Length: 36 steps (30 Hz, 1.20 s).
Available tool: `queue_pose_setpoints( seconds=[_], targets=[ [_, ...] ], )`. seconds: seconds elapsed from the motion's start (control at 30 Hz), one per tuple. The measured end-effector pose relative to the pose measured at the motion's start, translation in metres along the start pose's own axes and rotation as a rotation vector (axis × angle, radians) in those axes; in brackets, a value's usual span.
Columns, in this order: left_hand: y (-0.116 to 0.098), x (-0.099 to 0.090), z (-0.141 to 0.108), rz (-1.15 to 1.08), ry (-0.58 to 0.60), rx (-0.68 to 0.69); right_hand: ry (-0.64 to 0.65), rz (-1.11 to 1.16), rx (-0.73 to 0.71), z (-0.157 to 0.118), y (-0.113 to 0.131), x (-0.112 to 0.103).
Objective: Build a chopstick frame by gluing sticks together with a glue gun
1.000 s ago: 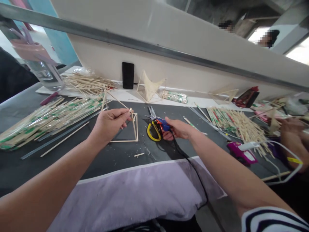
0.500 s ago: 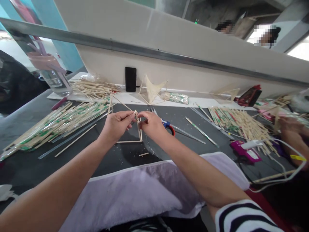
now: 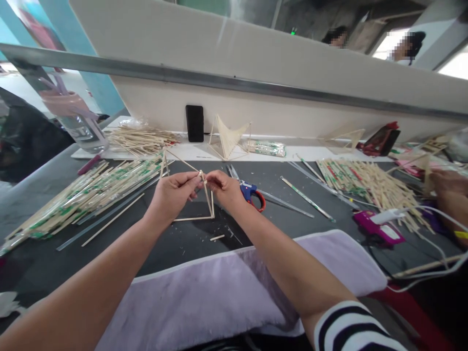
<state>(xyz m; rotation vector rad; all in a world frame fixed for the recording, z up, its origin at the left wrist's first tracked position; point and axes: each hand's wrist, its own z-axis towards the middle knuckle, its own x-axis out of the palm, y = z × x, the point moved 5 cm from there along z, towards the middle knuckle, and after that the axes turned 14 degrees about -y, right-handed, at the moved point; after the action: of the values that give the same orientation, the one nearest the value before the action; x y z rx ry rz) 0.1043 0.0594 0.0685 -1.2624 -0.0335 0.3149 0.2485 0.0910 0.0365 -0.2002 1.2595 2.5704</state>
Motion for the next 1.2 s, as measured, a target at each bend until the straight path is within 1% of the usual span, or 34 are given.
queue_pose_setpoints(
  seconds=[0.17,0.27,0.57,0.8,1.2],
  targets=[
    [0.002,0.0,0.0,0.0,0.003,-0.027,-0.114,0.026,0.07,0.006,-0.007,-0.002],
    [0.003,0.001,0.001,-0.007,0.005,-0.025,-0.145,0.063,0.06,0.007,-0.006,0.0],
    [0.006,0.001,0.002,-0.036,0.002,-0.032,-0.146,0.025,0.038,0.01,-0.003,0.006],
    [0.01,0.001,0.003,-0.041,-0.005,-0.057,-0.2,0.069,-0.004,0.01,-0.001,0.004],
    [0.012,0.002,0.003,-0.032,-0.008,-0.048,-0.186,0.049,-0.007,0.009,0.001,0.005]
  ],
)
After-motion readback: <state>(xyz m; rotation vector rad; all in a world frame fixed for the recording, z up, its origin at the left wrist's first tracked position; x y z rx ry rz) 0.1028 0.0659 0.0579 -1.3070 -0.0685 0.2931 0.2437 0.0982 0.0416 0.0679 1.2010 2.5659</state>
